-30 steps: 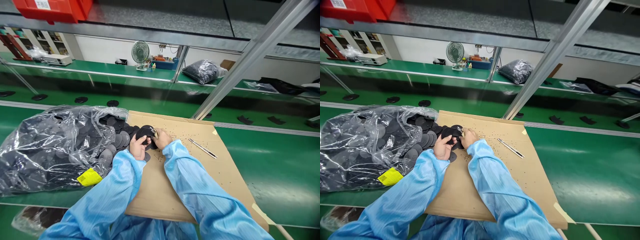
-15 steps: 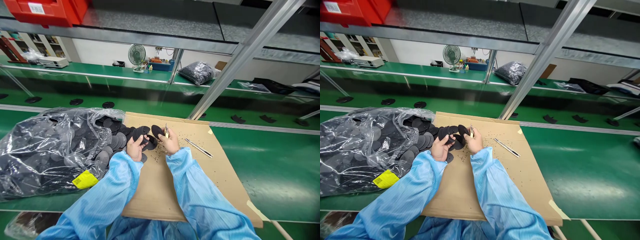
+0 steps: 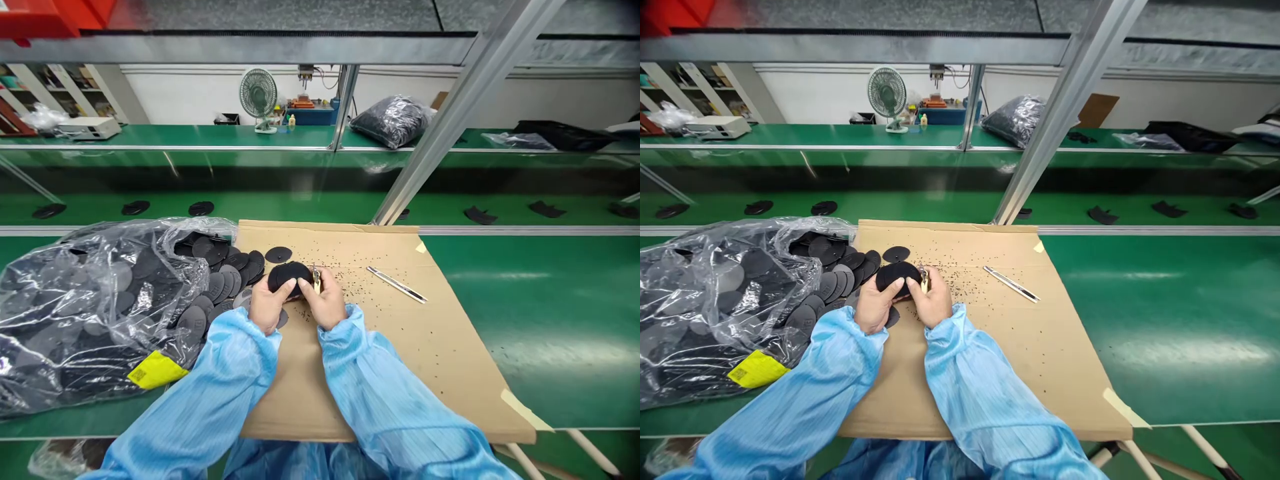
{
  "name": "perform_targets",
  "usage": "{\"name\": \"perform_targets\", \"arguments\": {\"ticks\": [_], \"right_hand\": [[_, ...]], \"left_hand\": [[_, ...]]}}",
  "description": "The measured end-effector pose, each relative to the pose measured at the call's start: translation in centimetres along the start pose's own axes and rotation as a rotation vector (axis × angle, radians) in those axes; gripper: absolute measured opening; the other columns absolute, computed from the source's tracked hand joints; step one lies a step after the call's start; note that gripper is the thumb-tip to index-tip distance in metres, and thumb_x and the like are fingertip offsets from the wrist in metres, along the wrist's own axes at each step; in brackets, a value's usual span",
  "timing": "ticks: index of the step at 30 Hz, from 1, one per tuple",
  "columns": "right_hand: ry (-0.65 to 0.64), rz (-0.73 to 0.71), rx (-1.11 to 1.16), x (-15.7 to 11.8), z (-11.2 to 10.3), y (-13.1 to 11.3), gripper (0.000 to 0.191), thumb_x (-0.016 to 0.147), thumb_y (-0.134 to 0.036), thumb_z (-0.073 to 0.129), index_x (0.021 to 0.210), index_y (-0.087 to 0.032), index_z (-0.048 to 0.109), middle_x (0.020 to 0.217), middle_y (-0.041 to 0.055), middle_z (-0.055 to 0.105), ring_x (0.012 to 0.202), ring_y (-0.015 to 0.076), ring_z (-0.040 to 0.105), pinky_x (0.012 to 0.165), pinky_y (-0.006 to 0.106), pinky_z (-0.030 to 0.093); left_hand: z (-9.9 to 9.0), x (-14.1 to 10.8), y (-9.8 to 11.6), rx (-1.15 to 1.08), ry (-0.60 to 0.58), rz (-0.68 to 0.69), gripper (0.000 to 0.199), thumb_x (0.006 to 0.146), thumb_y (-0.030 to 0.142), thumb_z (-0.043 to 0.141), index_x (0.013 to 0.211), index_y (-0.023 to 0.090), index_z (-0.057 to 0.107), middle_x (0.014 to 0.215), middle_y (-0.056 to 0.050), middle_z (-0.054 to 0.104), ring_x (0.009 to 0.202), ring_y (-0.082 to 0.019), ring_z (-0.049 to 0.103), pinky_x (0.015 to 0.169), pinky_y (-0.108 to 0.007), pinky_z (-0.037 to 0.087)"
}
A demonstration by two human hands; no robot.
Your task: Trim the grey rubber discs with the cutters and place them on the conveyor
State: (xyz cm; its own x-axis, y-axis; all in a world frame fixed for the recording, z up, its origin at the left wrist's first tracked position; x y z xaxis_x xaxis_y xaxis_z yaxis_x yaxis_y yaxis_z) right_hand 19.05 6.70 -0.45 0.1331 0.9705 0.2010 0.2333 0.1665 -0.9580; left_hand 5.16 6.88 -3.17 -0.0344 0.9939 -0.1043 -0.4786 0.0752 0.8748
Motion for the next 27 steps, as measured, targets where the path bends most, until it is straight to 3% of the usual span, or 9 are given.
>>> {"name": "perform_targets", "arguments": {"ticks": [6,12,21,24,27], "right_hand": [[-0.046,0.17,0.331,0.5,0.1,1.1,0.039,0.063,-0.043,0.075,0.09,-0.019,0.06,0.078,0.0002,0.063,0.07,0.0152,0.058,0.07,0.03,0.05],[-0.04,0.247,0.443,0.3,0.1,0.8,0.045,0.05,-0.036,0.083,0.084,-0.019,0.06,0.07,-0.0032,0.06,0.062,0.0125,0.055,0.064,0.028,0.049],[0.022,0.215,0.288,0.4,-0.3,0.8,0.041,0.052,-0.041,0.082,0.079,-0.018,0.06,0.067,-0.0029,0.058,0.058,0.0119,0.051,0.058,0.027,0.045],[-0.04,0.139,0.3,0.2,0.1,0.4,0.038,0.063,-0.044,0.076,0.087,-0.018,0.061,0.073,-0.0006,0.062,0.063,0.0131,0.055,0.063,0.028,0.048],[-0.135,0.043,0.356,-0.3,0.7,-0.6,0.033,0.074,-0.044,0.067,0.096,-0.019,0.061,0.084,0.0026,0.066,0.072,0.0151,0.06,0.071,0.03,0.05]], "left_hand": [[0.1,-0.2,0.4,0.091,-0.041,0.046,0.04,0.065,0.03,0.08,0.1,0.013,0.07,0.1,-0.011,0.071,0.093,-0.024,0.066,0.088,-0.04,0.052],[0.1,-0.3,0.5,0.185,-0.084,0.103,0.034,0.068,0.028,0.078,0.099,0.014,0.071,0.1,-0.01,0.071,0.095,-0.023,0.065,0.09,-0.038,0.05],[0.4,-0.3,0.5,0.094,-0.068,0.063,0.039,0.062,0.026,0.082,0.097,0.014,0.069,0.098,-0.009,0.07,0.095,-0.022,0.064,0.09,-0.036,0.049],[0.7,-0.2,0.7,-0.067,-0.075,-0.032,0.042,0.061,0.025,0.083,0.097,0.016,0.065,0.1,-0.007,0.068,0.091,-0.02,0.064,0.08,-0.031,0.052],[0.5,-0.1,0.3,-0.17,-0.065,-0.189,0.048,0.062,0.024,0.082,0.104,0.019,0.06,0.093,-0.004,0.066,0.073,-0.012,0.061,0.057,-0.021,0.048]]}}
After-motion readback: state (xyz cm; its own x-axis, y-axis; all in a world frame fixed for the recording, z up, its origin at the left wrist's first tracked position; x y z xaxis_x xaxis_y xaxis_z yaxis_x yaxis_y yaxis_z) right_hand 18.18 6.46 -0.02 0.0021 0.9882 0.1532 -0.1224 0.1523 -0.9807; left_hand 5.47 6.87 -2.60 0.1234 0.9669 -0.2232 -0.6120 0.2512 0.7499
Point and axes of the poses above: each hand's wrist, its own x-axis towards the middle knuckle, its own z-axis out of the palm, y = z × x, the point moved 7 cm from there along x, towards the middle knuckle
